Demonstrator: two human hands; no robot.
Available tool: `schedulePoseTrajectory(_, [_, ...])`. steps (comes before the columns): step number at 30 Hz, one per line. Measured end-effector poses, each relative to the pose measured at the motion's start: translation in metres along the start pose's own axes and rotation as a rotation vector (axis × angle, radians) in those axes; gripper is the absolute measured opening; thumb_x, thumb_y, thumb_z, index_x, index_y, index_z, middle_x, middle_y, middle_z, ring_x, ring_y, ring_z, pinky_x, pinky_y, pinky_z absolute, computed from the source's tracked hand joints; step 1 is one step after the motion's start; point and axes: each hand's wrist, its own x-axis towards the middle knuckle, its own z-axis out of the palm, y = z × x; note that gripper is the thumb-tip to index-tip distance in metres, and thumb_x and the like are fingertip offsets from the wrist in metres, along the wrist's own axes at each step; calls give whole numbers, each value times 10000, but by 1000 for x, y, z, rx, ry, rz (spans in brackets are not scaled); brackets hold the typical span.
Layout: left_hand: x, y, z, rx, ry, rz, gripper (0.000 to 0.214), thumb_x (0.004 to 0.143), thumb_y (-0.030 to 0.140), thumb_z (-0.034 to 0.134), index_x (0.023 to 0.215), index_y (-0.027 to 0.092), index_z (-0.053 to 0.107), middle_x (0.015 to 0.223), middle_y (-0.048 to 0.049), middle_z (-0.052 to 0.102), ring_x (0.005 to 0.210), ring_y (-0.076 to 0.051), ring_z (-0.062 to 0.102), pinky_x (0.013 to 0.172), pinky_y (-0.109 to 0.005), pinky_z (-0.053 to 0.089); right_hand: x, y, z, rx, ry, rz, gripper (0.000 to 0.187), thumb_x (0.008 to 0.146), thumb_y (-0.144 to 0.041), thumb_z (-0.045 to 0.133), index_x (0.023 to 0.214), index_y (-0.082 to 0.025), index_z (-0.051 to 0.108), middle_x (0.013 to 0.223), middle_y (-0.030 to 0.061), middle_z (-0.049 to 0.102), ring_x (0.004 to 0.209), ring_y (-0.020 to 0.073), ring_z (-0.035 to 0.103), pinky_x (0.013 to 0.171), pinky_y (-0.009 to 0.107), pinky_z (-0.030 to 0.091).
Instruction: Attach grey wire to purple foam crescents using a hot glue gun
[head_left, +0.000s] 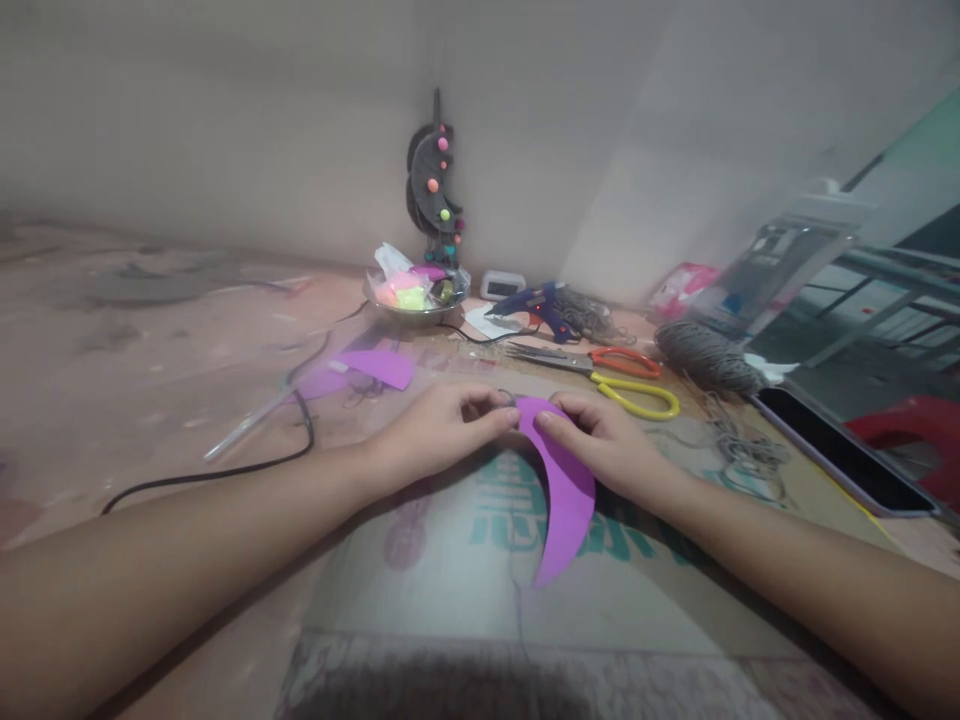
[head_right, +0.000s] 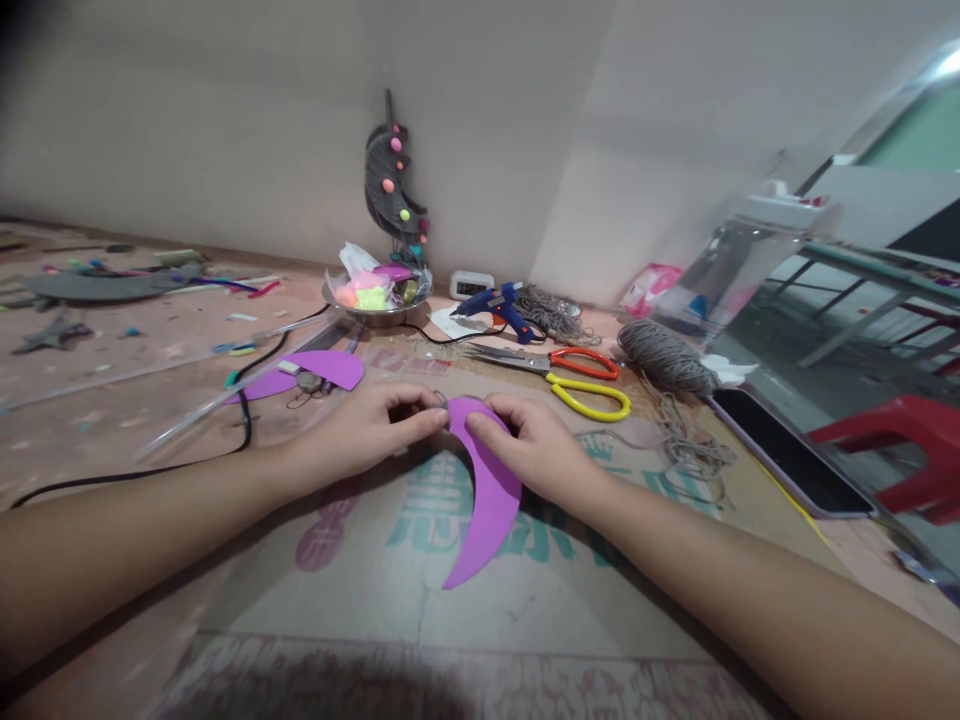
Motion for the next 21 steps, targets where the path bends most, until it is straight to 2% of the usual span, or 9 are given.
schedulePoseTrajectory(8, [0, -2, -1, 25, -16, 61, 352, 916, 423, 439, 772, 165, 631, 744, -4, 626, 714, -156, 549, 653, -252, 402, 0, -3, -1, 31, 12, 6, 321, 869, -411, 491, 638, -189, 474, 612, -26, 421, 570, 114, 395, 502, 242, 313])
schedulePoseTrajectory(12, [0, -1, -2, 14, 45, 79, 430, 945, 447, 379, 685, 162, 572, 663, 11, 546, 656, -138, 501, 613, -241, 371, -1, 0, -2, 61, 26, 14, 345, 878, -434, 480, 637, -188, 461, 630, -25, 405, 588, 116, 402, 518, 243, 326])
schedulePoseTrajectory(17, [-1, 2, -1, 6, 50, -7, 302, 890, 421, 501, 820, 166, 645, 744, -3, 622, 686, -146, 535, 623, -241, 386, -2, 0, -2, 64, 19, 14, 342, 883, -431, 489, 646, -186, 462, 618, -33, 404, 573, 107, 389, 502, 235, 304])
schedulePoseTrajectory(21, [-1, 0, 0, 17, 34, 5, 298, 898, 403, 484, 839, 164, 653, 778, -14, 649, 718, -154, 560, 640, -246, 400, -2, 0, -2, 111, 2, 0, 329, 884, -445, 494, 689, -181, 517, 641, -28, 458, 581, 109, 418, 513, 233, 322])
